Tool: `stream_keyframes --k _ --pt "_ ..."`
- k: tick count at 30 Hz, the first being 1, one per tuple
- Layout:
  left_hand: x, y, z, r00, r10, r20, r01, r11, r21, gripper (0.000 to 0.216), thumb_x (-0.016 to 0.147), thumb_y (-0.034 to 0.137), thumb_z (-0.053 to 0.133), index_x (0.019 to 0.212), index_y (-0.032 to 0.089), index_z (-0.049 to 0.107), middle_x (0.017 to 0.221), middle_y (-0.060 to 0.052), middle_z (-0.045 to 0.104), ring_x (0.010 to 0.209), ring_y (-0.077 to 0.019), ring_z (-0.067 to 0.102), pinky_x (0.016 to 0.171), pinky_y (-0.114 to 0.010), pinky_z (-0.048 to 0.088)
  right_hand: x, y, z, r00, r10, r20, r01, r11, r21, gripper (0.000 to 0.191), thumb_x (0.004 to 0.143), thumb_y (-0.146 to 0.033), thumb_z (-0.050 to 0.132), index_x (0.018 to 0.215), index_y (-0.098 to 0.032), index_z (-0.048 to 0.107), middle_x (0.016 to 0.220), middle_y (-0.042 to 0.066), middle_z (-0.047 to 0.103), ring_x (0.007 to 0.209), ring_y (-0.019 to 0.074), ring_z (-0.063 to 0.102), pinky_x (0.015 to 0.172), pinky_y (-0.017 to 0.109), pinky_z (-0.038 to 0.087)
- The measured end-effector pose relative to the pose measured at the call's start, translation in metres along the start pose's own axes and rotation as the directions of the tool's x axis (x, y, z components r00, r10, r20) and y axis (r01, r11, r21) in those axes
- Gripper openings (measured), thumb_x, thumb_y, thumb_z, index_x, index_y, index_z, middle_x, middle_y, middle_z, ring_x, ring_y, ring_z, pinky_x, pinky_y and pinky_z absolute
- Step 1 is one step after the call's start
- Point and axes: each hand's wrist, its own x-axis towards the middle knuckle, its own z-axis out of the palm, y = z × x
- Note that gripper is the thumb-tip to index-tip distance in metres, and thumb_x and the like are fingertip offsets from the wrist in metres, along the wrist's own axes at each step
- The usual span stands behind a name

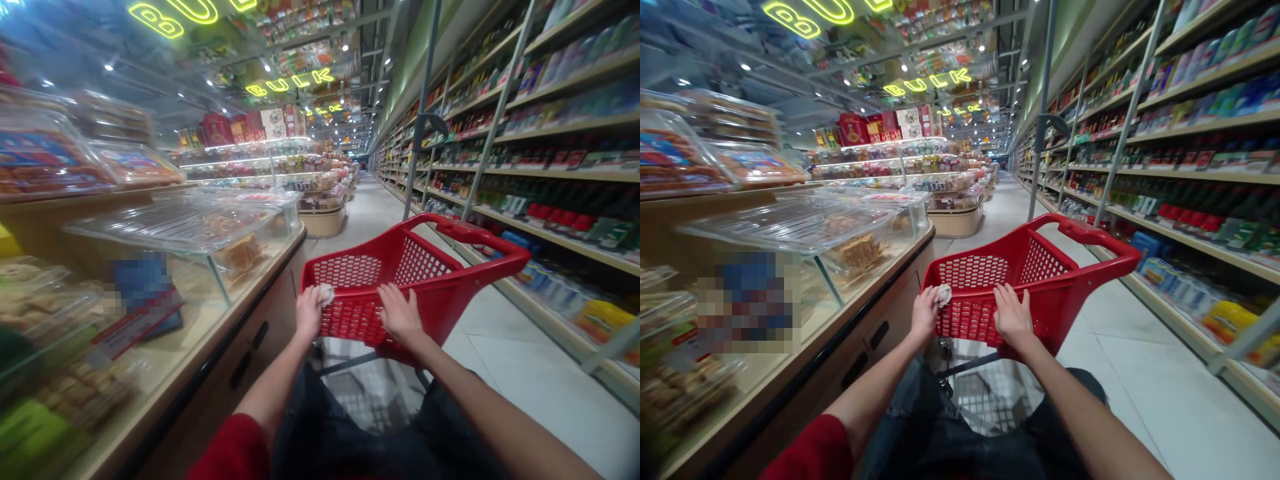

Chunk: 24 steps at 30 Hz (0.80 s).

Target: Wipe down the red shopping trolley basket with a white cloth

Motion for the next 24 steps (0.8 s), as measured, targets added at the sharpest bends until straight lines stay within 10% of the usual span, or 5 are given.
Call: stream_keyframes --k 4,12,19,24 --pt "-0.002 -0.004 -0.003 0.998 -0.064 -0.028 0.066 0.996 0.062 0.039 0.08 0.012 0.041 0.118 0.02 0.051 0.129 -0.009 0.048 0.121 -0.021 0.041 0.104 -0.047 0.025 -0.004 0.0 0.004 1.0 -0.011 -0.014 0.011 1.0 0.009 0.053 0.075 -0.019 0.038 0.128 -0.011 0.042 0.138 0.01 0.037 0.128 0.0253 0.026 0.102 0.056 0.013" --pt "-0.01 0.076 0.026 0.939 0.296 0.176 -0.29 0.955 -0.06 0.051 0.081 0.017 0.039 0.132 0.011 0.033 0.139 -0.012 0.036 0.13 -0.0184 0.028 0.107 -0.038 0.023 0.006 -0.03 0.002 0.99 -0.127 -0.064 0.132 0.989 0.068 0.058 0.079 -0.022 0.039 0.136 -0.014 0.03 0.14 0.012 0.032 0.129 0.0248 0.024 0.102 0.048 0.015" --pt "-0.016 0.022 0.003 0.969 0.099 0.227 -0.155 0.956 0.248 0.072 0.068 0.023 0.055 0.133 0.006 0.028 0.142 -0.015 0.027 0.133 -0.0264 0.018 0.108 -0.044 0.015 0.024 -0.042 0.013 0.988 -0.152 -0.002 0.152 0.988 0.033 0.04 0.086 -0.027 0.038 0.125 -0.028 0.045 0.137 0.007 0.039 0.126 0.0256 0.029 0.1 0.049 0.017" --pt "-0.017 0.018 0.001 0.958 0.121 0.261 -0.204 0.924 0.323 0.068 0.071 0.02 0.049 0.134 0.009 0.027 0.143 -0.013 0.027 0.132 -0.0239 0.02 0.107 -0.041 0.019 0.014 0.02 -0.002 0.993 -0.112 -0.027 0.11 0.99 -0.091 0.041 0.086 -0.015 0.034 0.122 -0.028 0.048 0.133 0.006 0.043 0.124 0.0232 0.032 0.101 0.046 0.018"
